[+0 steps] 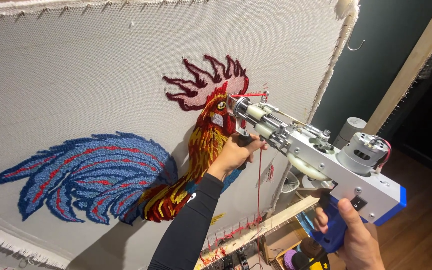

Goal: Use a tufting gun to stitch yarn into a rug canvas with a rooster design.

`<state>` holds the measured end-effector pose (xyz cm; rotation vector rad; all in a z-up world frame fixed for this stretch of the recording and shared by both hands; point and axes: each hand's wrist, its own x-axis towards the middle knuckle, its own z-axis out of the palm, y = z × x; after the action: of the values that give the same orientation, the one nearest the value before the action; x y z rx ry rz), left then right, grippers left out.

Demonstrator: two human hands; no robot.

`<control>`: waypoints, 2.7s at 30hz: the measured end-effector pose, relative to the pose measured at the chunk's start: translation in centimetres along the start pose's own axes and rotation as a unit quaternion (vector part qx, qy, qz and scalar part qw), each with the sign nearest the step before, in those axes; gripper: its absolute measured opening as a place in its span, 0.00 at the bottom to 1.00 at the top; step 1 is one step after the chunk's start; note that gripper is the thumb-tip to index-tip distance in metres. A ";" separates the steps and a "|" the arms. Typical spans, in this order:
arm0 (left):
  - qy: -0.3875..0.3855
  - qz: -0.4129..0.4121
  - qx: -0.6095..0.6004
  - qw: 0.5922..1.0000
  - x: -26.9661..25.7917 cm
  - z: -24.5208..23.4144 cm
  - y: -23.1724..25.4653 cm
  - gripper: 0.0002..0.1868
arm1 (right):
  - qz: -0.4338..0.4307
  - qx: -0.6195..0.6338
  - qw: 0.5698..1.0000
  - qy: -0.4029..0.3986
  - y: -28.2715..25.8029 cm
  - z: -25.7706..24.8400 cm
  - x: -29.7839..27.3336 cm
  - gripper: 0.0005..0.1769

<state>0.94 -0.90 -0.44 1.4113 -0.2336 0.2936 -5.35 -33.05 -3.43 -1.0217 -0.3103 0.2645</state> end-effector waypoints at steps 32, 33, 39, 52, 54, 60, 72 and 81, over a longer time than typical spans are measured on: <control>0.069 -0.029 0.091 0.993 0.0 -0.9 2.0 0.16 | 0.019 -0.050 0.998 0.040 -1.9 6.6 0.2 0.28; 0.071 -0.028 0.091 0.993 0.3 -1.4 1.6 0.16 | 0.020 -0.050 0.998 0.039 -1.9 7.4 0.2 0.28; 0.113 -0.041 0.062 0.991 2.6 -4.4 -0.4 0.18 | -0.003 -0.136 0.989 0.055 -0.9 10.7 0.9 0.22; 0.110 -0.096 0.185 0.972 2.9 -5.5 1.6 0.24 | 0.076 -0.034 0.996 0.031 0.9 10.7 2.2 0.29; 0.106 -0.098 0.189 0.971 3.1 -5.6 1.7 0.25 | 0.083 -0.027 0.996 0.035 0.6 11.2 2.1 0.30; 0.101 -0.123 0.225 0.961 3.1 -5.7 2.2 0.25 | 0.070 -0.025 0.996 0.039 1.1 10.8 2.2 0.31; 0.065 -0.085 0.258 0.960 4.3 -5.8 2.6 0.19 | 0.077 -0.006 0.997 0.016 1.6 9.5 3.3 0.32; 0.047 -0.043 0.202 0.977 3.8 -4.7 4.6 0.19 | 0.081 0.006 0.997 0.018 0.9 8.9 3.0 0.26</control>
<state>2.93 4.62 4.39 1.7990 -0.0340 0.3489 -6.01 -24.48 0.47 -1.0392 -0.1935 0.3940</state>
